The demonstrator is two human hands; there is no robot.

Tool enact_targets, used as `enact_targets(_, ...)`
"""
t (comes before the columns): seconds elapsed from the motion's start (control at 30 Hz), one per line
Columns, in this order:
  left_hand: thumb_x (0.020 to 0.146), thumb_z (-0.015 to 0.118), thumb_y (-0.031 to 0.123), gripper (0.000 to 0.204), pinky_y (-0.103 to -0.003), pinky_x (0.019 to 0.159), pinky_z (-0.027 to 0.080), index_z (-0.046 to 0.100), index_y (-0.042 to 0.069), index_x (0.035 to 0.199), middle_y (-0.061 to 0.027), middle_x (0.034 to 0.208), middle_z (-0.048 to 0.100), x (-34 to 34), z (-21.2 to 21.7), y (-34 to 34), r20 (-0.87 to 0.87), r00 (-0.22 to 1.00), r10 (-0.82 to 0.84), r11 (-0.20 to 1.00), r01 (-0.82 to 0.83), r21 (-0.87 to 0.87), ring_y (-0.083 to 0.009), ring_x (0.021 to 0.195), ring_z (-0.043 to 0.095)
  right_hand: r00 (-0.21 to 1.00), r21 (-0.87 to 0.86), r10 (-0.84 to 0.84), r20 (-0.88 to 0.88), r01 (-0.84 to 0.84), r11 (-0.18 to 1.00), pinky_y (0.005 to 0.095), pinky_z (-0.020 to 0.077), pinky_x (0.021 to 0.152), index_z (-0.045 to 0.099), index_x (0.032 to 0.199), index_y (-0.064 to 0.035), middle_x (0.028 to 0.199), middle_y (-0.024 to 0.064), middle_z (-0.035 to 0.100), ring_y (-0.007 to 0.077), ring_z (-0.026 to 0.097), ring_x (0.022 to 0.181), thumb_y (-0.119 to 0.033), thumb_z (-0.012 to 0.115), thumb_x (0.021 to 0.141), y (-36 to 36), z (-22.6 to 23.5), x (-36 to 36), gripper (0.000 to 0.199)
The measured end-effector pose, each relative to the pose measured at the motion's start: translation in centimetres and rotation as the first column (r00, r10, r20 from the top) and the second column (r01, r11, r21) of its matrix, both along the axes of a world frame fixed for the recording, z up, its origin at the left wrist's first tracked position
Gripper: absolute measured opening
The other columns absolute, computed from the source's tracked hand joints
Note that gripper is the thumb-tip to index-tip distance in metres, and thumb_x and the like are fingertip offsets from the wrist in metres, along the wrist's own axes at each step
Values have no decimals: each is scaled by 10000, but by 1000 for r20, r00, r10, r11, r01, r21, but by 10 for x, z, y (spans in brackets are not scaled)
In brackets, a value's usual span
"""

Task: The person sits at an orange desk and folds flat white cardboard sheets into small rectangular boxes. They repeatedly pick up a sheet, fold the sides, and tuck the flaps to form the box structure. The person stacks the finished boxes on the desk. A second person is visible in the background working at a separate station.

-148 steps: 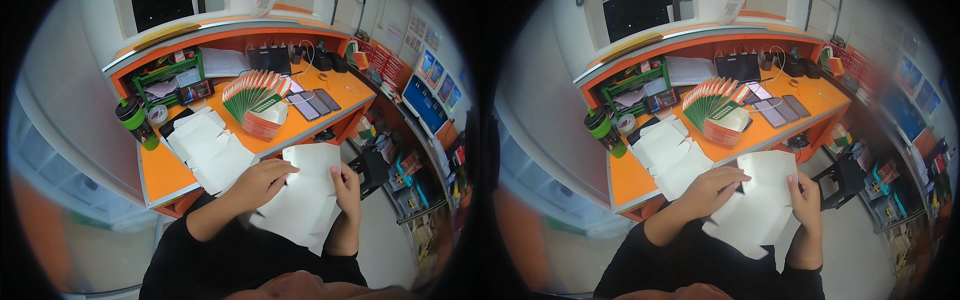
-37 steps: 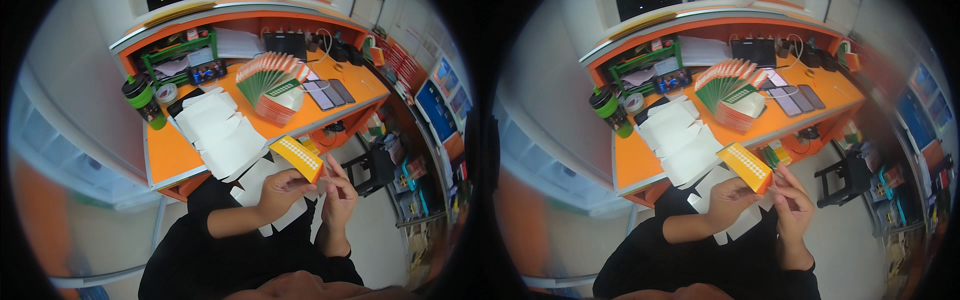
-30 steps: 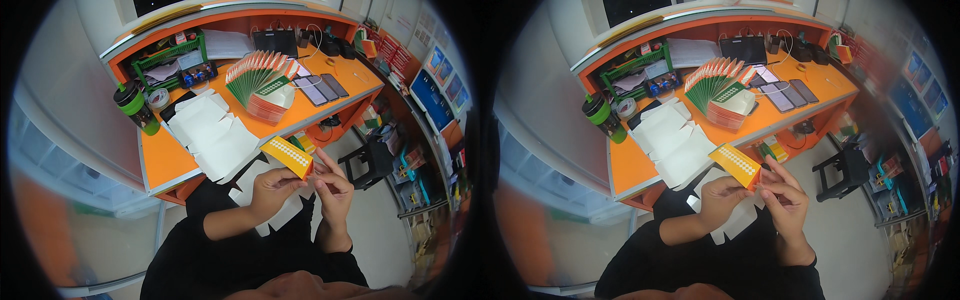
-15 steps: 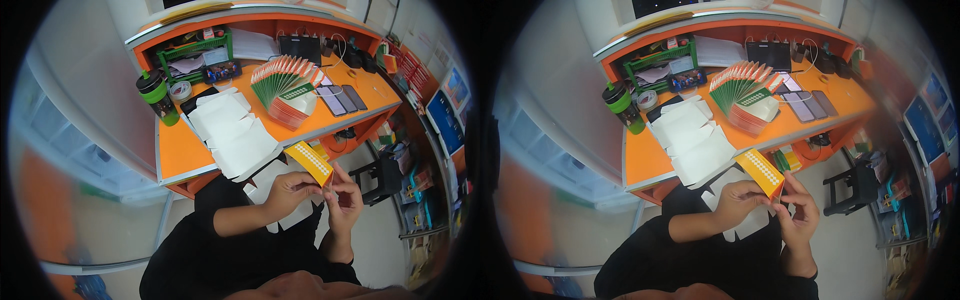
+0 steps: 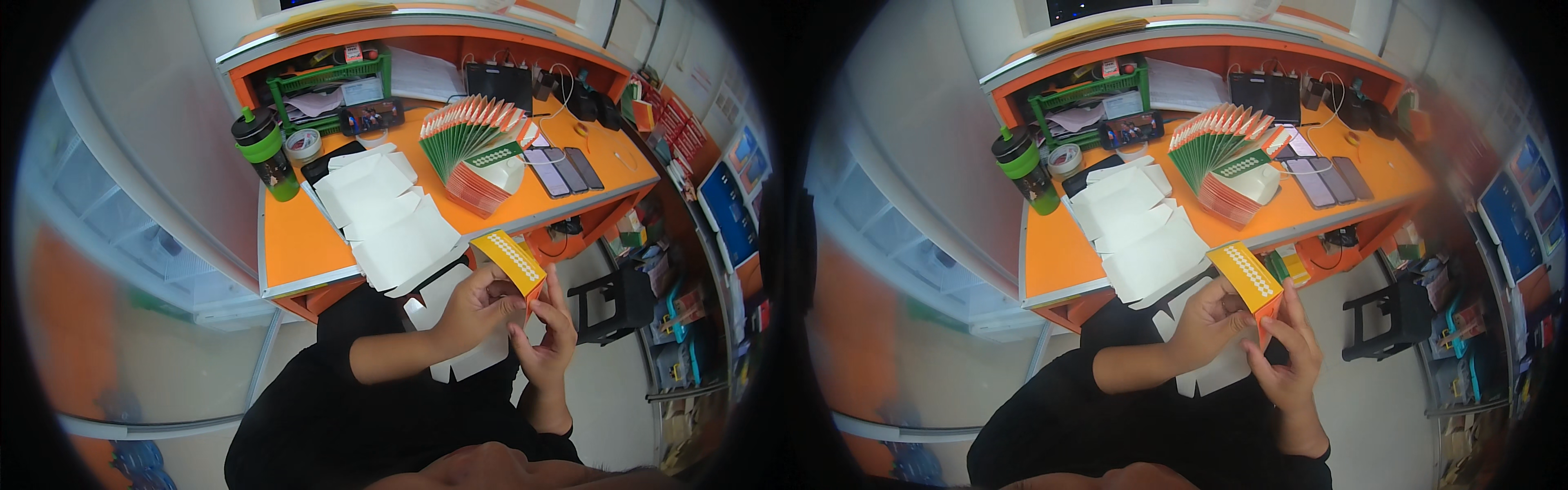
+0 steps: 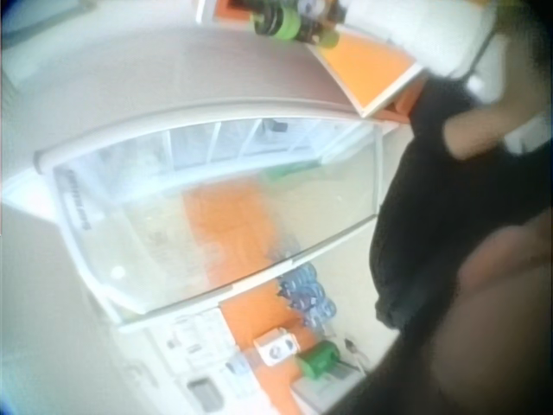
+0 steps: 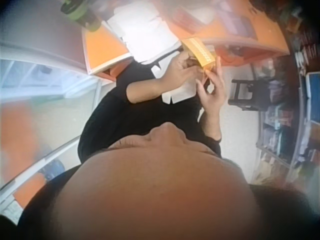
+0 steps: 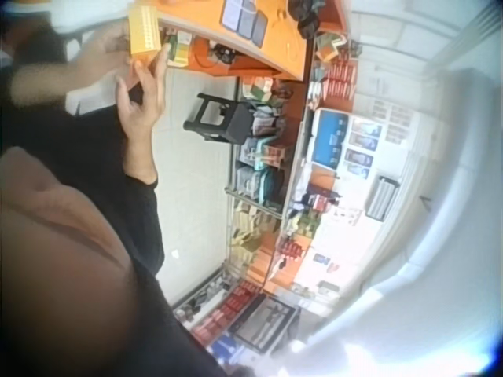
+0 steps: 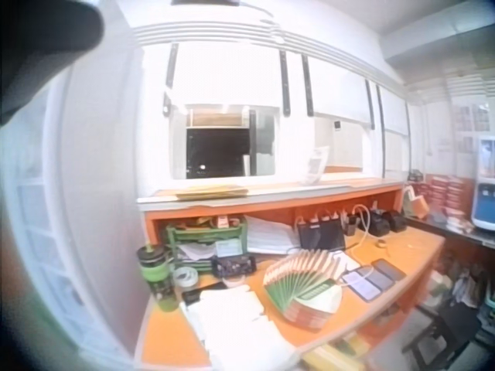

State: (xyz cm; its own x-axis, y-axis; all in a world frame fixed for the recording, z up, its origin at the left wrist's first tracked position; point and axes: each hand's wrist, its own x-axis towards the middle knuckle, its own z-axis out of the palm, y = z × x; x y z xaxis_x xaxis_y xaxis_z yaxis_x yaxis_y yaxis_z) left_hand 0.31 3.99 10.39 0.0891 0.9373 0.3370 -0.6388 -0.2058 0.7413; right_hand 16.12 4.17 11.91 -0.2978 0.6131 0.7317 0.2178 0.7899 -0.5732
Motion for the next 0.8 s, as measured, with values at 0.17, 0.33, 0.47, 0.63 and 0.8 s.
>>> enact_targets(0.17, 926, 688, 101, 390, -364, 969, 503, 550, 29, 1283, -133, 1268, 570, -12, -1, 5, -502, 818, 281, 908, -57, 415, -260, 1144, 615, 976, -235, -75, -203, 25, 972, 294, 571, 859, 419, 1267, 7, 1332, 272, 563, 270, 630, 1184, 79, 658, 849, -2, -31, 22, 487)
enact_targets(0.33, 773, 799, 210, 672, -460, 1070, 396, 458, 41, 1326, -171, 1320, 499, -3, 12, -4, -740, 517, 430, 815, 130, 564, -366, 1286, 457, 952, -318, -135, -275, 42, 947, 228, 577, 722, 425, 1185, 0, 1150, 177, 658, 174, 644, 1093, 99, 600, 885, -1, -24, 31, 361)
enact_targets(0.47, 779, 781, 180, 591, -461, 1019, 426, 483, 15, 1262, -178, 1296, 510, 6, 7, -4, -716, 397, 574, 769, 37, 638, -356, 1234, 493, 960, -351, -156, -233, 66, 934, 250, 592, 767, 430, 1174, 9, 1186, 206, 653, 189, 645, 1104, 110, 624, 871, -9, -16, 24, 374)
enact_targets(0.63, 791, 750, 119, 434, -414, 939, 485, 546, 17, 1160, -143, 1178, 590, 5, 3, -5, -728, 430, 534, 799, 25, 601, -323, 1131, 571, 947, -331, -196, -252, 106, 938, 189, 531, 721, 454, 1165, -11, 1099, 123, 663, 87, 637, 949, 89, 649, 886, -11, -9, 12, 354)
enact_targets(0.8, 795, 779, 114, 356, -388, 848, 545, 661, 61, 1127, -77, 1085, 691, 1, 8, -8, -655, 542, 527, 808, -81, 583, -276, 964, 676, 956, -356, -124, -266, 22, 934, 285, 588, 834, 530, 1044, 44, 1188, 252, 646, 206, 668, 1054, 108, 686, 847, -9, -19, 31, 260)
